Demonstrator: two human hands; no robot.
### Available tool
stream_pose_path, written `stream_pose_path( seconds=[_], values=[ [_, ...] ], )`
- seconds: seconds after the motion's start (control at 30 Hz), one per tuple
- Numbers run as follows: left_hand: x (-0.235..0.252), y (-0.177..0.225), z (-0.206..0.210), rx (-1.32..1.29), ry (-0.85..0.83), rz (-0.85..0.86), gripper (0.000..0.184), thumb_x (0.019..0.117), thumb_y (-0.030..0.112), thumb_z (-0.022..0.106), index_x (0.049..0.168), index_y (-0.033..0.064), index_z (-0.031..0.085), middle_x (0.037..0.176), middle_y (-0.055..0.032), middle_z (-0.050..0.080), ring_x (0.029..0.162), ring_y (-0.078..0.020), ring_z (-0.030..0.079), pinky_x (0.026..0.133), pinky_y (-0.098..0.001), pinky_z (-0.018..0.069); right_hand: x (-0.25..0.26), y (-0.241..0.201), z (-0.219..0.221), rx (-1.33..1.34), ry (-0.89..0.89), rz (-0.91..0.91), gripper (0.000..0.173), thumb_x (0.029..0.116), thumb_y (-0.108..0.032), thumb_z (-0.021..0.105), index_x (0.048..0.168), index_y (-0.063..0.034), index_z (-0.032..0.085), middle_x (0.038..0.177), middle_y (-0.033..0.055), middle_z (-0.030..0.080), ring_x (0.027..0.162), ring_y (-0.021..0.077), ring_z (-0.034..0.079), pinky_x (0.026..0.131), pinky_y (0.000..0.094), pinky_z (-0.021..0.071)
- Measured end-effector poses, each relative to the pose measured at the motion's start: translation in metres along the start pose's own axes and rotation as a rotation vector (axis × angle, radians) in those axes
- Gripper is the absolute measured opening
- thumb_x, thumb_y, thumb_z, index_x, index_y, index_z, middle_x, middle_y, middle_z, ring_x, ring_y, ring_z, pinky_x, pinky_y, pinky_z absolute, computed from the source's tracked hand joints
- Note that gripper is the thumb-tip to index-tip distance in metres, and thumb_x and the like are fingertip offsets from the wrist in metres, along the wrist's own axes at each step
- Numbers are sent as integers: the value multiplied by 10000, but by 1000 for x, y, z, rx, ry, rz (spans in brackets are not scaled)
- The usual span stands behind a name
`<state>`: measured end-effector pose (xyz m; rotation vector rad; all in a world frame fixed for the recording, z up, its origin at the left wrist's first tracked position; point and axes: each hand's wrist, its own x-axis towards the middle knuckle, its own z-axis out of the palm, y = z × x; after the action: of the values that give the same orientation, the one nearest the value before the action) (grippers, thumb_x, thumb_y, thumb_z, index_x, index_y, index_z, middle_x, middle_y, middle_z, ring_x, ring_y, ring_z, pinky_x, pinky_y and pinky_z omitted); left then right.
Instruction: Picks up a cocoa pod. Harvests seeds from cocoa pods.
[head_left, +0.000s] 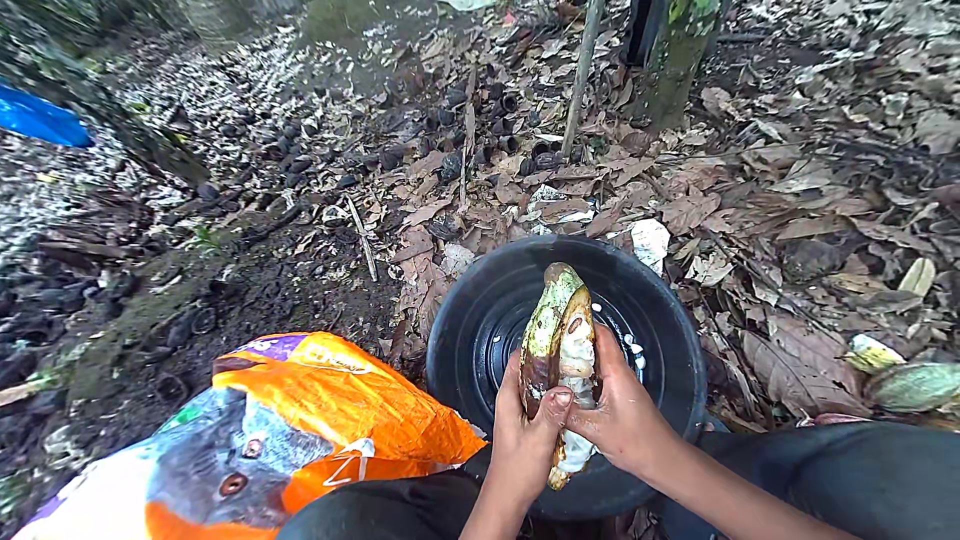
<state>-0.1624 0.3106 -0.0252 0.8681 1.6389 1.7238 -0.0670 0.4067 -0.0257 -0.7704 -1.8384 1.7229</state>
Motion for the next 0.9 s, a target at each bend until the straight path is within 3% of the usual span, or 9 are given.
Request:
stream_pose_path(
  seconds=[0.1,0.3,0.5,0.63,0.9],
  values=[
    [-2,0,3,36,10,2,1006,858,694,626,1382,-132,390,1133,-24,661,1013,22,645,908,-179,550,1,4,0,-14,24,-26,931,751,-176,837,1500,30,324,1268,97,642,1131,45,653,975,192,543],
    [-4,-2,8,157,113,7,935,851,651,659,1336,-128,477,1091,-24,683,971,33,653,875,-165,552,2,9,-2,-16,-6,-65,883,797,-202,827,1486,61,342,1267,119,641,1138,51,648,993,198,534],
    [-2,-1,9,107,131,24,790,858,532,706,1289,-101,513,1051,-10,693,941,9,672,853,-182,570,4,1,-7,-66,-63,-16,898,800,-213,831,1503,23,326,1277,114,635,1149,55,643,999,203,528],
    [-2,-2,12,87,129,52,828,830,523,741,1298,-114,492,1063,-22,694,960,-6,679,863,-191,577,6,-5,-11,-115,-98,25,898,788,-172,816,1517,-10,318,1278,110,631,1151,63,640,1000,211,523],
    [-1,-2,13,57,95,30,655,851,372,737,1251,-102,526,1007,-25,706,909,-28,696,825,-209,593,7,-12,-19,-148,-171,110,844,841,-136,762,1533,-49,287,1273,97,629,1147,68,643,991,228,533]
  ],
)
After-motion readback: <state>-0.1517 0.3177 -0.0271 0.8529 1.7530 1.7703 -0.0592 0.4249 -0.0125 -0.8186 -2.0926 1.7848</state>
